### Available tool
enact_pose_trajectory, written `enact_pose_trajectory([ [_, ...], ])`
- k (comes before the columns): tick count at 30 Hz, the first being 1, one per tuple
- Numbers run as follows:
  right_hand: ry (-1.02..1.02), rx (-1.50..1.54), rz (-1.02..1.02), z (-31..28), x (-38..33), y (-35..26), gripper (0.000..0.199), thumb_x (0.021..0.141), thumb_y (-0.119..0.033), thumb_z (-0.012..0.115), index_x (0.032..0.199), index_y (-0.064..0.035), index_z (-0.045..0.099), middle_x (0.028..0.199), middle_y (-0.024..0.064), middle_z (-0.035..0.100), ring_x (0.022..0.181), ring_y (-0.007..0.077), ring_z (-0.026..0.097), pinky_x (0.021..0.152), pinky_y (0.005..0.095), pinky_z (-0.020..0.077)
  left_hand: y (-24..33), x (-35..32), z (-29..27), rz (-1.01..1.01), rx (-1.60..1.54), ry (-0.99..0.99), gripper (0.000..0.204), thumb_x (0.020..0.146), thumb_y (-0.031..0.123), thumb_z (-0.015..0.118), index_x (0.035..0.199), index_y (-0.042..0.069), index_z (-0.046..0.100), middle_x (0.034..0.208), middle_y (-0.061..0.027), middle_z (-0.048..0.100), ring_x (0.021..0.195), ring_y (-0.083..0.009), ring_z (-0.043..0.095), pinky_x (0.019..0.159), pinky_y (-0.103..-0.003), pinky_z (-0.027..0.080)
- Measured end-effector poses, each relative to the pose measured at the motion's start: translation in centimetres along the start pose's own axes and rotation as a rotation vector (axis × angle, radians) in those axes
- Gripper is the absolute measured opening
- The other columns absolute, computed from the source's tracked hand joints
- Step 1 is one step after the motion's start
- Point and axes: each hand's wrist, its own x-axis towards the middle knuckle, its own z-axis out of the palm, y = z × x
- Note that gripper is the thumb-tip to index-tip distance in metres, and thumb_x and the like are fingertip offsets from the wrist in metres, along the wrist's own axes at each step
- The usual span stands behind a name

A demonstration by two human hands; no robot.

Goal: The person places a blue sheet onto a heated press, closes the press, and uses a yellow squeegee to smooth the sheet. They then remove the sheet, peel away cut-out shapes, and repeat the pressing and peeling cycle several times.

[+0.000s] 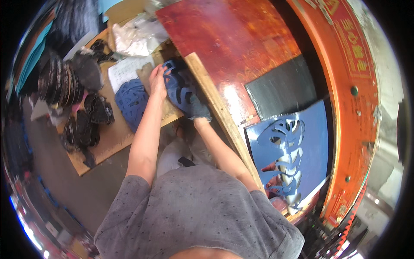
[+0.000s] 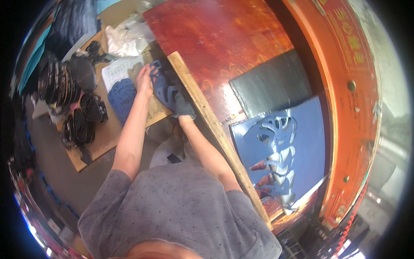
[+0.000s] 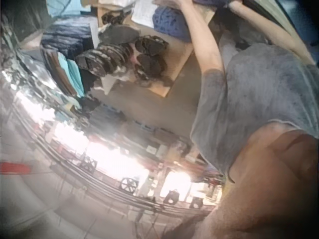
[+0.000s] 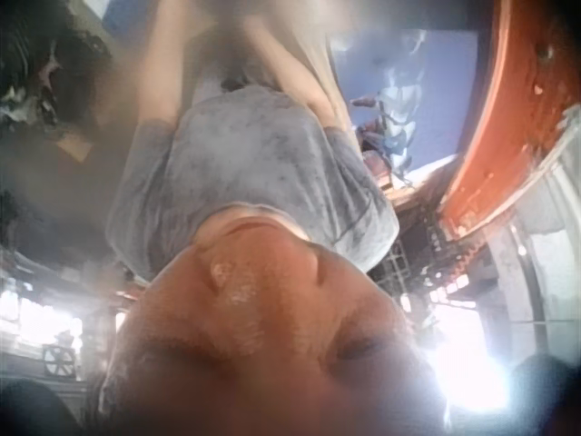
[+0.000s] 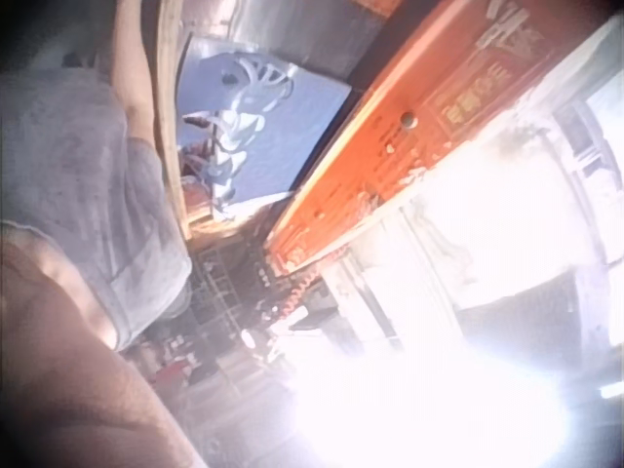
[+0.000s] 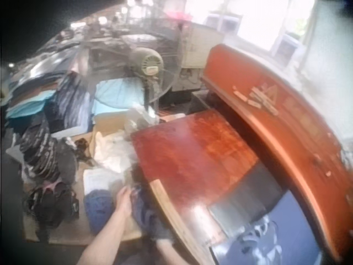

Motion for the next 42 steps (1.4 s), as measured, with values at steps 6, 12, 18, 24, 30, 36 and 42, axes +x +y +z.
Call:
enact_pose_trajectory([
  [6, 0.478, 0.215, -0.207, -0.3, -7.7, 3.7, 0.033, 0.091, -0.030, 0.052, 0.108, -0.0045, 0.062, 0.108, 0.0250, 0.061, 0.097, 0.0418, 0.059, 0.086, 0.0456, 0.0478, -0.4, 2.5, -0.2, 0.467, 0.605, 0.050, 0.043, 0.089, 0.013, 0.063, 0.129, 0.001, 0.055, 0.120, -0.0109, 0.062, 0.106, -0.0166, 0.057, 0.090, -0.030, 0.046],
  [12, 0.207, 0.485, -0.347, -9.7, -24.1, 6.5, 0.028, 0.085, -0.021, 0.062, 0.111, -0.0137, 0.069, 0.109, 0.0115, 0.067, 0.099, 0.0277, 0.064, 0.088, 0.0364, 0.0498, 3.5, -11.4, 6.0, 0.442, 0.232, -0.327, 0.024, 0.096, 0.011, 0.058, 0.116, 0.000, 0.060, 0.104, -0.0084, 0.066, 0.090, -0.0134, 0.063, 0.079, -0.027, 0.052],
  [18, 1.006, -0.384, 0.302, -18.8, -25.2, 12.9, 0.083, 0.055, -0.048, 0.082, 0.123, -0.0076, 0.055, 0.118, 0.0180, 0.059, 0.104, 0.0374, 0.057, 0.087, 0.0456, 0.0467, -1.4, -23.0, 16.2, 0.239, 0.592, -1.286, 0.025, 0.094, 0.013, 0.060, 0.114, -0.001, 0.064, 0.101, -0.0060, 0.069, 0.088, -0.0103, 0.061, 0.078, -0.024, 0.050],
  [24, 1.162, -0.436, -0.055, -17.7, -24.2, 19.6, 0.071, 0.055, -0.044, 0.084, 0.110, -0.0066, 0.062, 0.113, 0.0165, 0.062, 0.096, 0.0358, 0.060, 0.085, 0.0459, 0.0473, -7.6, -26.6, 20.1, 0.639, 1.088, -1.235, 0.032, 0.085, 0.025, 0.070, 0.109, 0.005, 0.066, 0.103, -0.0070, 0.067, 0.089, -0.0184, 0.065, 0.077, -0.033, 0.052],
  [30, 1.069, 0.427, -0.001, -17.0, -26.3, 22.9, 0.059, 0.068, -0.023, 0.080, 0.120, -0.0044, 0.058, 0.116, 0.0151, 0.060, 0.106, 0.0296, 0.060, 0.093, 0.0394, 0.0465, -9.5, -29.9, 21.7, 0.365, 0.744, -1.148, 0.055, 0.089, 0.024, 0.069, 0.133, 0.005, 0.042, 0.112, -0.0141, 0.060, 0.095, -0.0158, 0.059, 0.066, -0.026, 0.050],
  [36, 1.025, 1.347, -0.216, -15.1, -29.4, 24.4, 0.072, 0.073, -0.020, 0.076, 0.135, 0.0015, 0.045, 0.131, 0.0148, 0.052, 0.119, 0.0226, 0.053, 0.098, 0.0352, 0.0443, -6.2, -32.0, 22.9, -0.309, 0.754, -1.294, 0.042, 0.091, 0.027, 0.066, 0.122, 0.001, 0.054, 0.092, -0.0033, 0.066, 0.067, -0.0024, 0.056, 0.045, -0.016, 0.039],
  [42, 0.579, 1.033, -0.119, -14.6, -31.4, 20.5, 0.055, 0.076, -0.030, 0.072, 0.120, 0.0004, 0.059, 0.112, 0.0145, 0.062, 0.104, 0.0237, 0.058, 0.090, 0.0366, 0.0474, -5.1, -34.9, 22.6, -0.269, 0.545, -1.227, 0.021, 0.095, 0.024, 0.061, 0.105, 0.006, 0.061, 0.084, 0.0029, 0.065, 0.059, 0.0021, 0.053, 0.039, -0.012, 0.031],
])
